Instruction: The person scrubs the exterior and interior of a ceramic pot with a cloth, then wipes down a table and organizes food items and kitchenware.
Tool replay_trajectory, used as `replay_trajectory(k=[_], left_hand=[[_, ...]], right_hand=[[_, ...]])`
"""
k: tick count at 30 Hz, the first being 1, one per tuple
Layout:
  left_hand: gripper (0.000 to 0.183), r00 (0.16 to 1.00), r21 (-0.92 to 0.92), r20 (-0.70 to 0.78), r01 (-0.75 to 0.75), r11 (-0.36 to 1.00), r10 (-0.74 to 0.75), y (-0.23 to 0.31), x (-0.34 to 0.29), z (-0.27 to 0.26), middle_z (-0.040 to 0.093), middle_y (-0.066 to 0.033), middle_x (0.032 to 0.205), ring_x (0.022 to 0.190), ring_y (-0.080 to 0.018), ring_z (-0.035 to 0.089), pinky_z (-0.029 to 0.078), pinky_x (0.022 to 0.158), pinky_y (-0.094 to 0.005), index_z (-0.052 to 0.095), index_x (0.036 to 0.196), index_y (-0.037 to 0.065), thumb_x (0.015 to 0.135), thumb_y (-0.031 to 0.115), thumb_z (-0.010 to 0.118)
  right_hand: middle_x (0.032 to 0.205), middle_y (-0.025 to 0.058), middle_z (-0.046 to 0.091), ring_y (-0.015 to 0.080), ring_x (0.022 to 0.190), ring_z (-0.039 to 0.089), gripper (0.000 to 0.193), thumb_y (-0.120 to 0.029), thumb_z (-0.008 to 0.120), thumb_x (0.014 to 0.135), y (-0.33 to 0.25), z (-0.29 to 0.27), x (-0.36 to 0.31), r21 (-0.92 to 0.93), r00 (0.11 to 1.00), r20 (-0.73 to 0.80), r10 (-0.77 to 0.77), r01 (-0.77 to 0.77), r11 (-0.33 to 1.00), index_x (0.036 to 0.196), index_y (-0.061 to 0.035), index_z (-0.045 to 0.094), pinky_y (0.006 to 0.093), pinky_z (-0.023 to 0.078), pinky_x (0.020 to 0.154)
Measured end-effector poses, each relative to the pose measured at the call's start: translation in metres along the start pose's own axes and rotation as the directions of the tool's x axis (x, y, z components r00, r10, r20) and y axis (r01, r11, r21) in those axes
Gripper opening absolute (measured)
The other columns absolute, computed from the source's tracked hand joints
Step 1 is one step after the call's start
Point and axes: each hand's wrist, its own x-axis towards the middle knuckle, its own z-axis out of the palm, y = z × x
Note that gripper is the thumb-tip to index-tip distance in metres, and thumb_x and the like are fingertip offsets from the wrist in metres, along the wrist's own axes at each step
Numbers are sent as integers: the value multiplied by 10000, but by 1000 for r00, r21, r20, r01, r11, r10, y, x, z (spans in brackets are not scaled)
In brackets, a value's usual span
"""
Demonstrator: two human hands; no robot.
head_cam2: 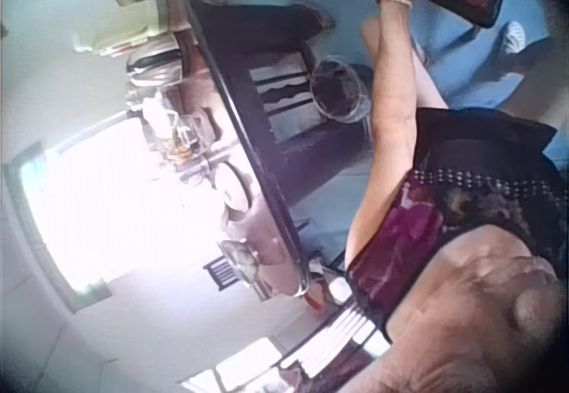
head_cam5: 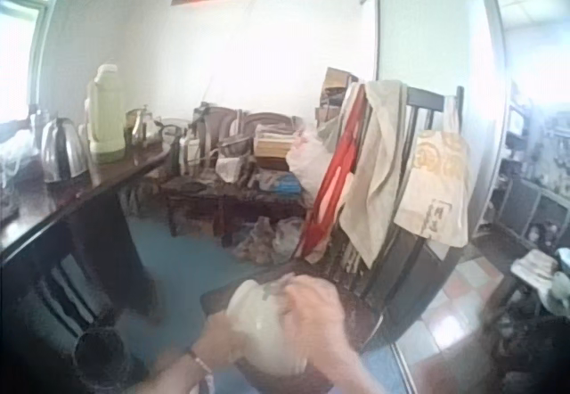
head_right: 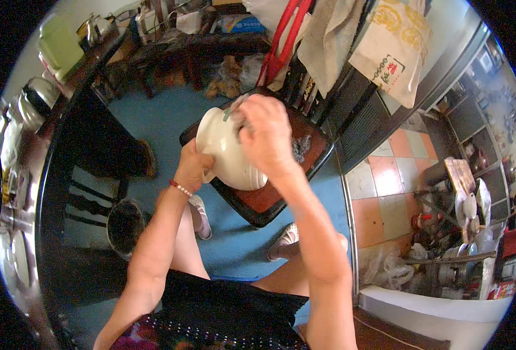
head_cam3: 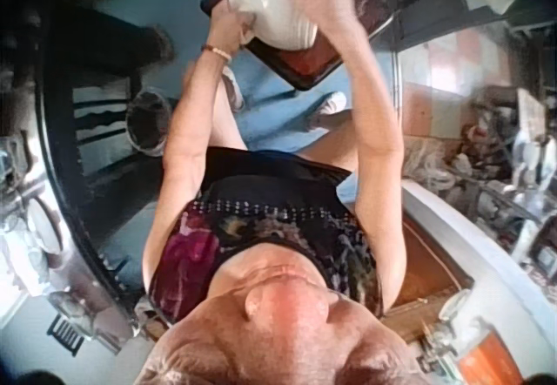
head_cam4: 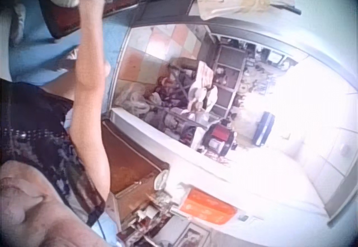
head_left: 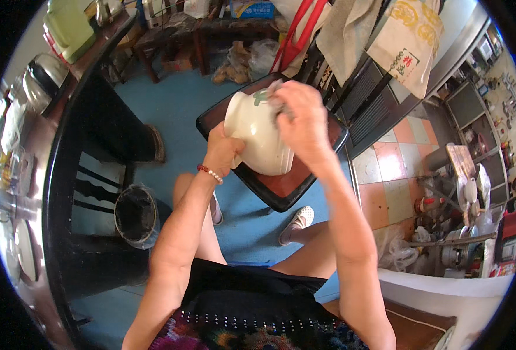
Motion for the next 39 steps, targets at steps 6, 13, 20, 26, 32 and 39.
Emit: replay_trajectory(k=[6, 13, 20, 26, 32, 39], left_hand=[[446, 998, -36, 22, 56, 998, -55, 0, 3, -19, 625, -50, 845, 661, -153, 582, 442, 535, -250, 603, 994, -36, 581, -123, 463], [452, 999, -165, -54, -8, 986, -1, 12, 14, -17, 630, -74, 872, 720, -203, 609, 495, 627, -285, 592, 993, -41, 571, -124, 455], [467, 994, -127, -107, -17, 992, 3, 9, 12, -26, 633, -77, 880, 717, -201, 605, 484, 632, -280, 591, 1002, -40, 556, -103, 464], [564, 998, -68, -21, -53, 996, 52, 1, 16, -27, 611, -80, 988, 835, -180, 590, 478, 709, -260, 532, 1143, -27, 581, -50, 490], [734, 970, -37, 13, -243, 969, 244, -3, 3, -30, 553, -84, 1156, 1037, -188, 550, 449, 871, -272, 407, 1299, -4, 571, -5, 508], [740, 965, -40, 65, -250, 967, 252, -9, 8, -30, 544, -73, 1147, 1014, -179, 544, 435, 890, -280, 408, 1292, 19, 557, 2, 491]], right_hand=[[1125, 185, 542, 391, 1079, 505, 358, 24, 575, 659, -11, 25, -84, 87, 980, -104, -167, 176, 980, 1017, 12, 567, 475, 398, 939], [1088, 190, 515, 376, 1101, 463, 360, -69, 632, 673, 37, 33, -151, -228, 946, 119, 303, -270, 935, 1020, 0, 565, 449, 395, 895], [1223, 178, 509, 397, 1101, 481, 276, -137, 644, 751, 104, 24, -110, -344, 882, 47, 469, -427, 836, 1022, -87, 655, 469, 415, 922], [1131, 176, 570, 391, 1098, 497, 278, -45, 619, 743, 167, 36, -128, -288, 791, 140, 596, -543, 789, 1016, -68, 660, 443, 428, 919], [1069, 175, 601, 341, 1016, 568, 303, 9, 596, 729, 11, -3, -49, 219, 934, -122, 335, -304, 927, 1030, -2, 622, 416, 459, 876], [1053, 181, 555, 373, 986, 517, 309, 55, 601, 689, -23, 33, -31, -85, 994, -20, -108, 106, 991, 997, 33, 599, 431, 426, 886]])
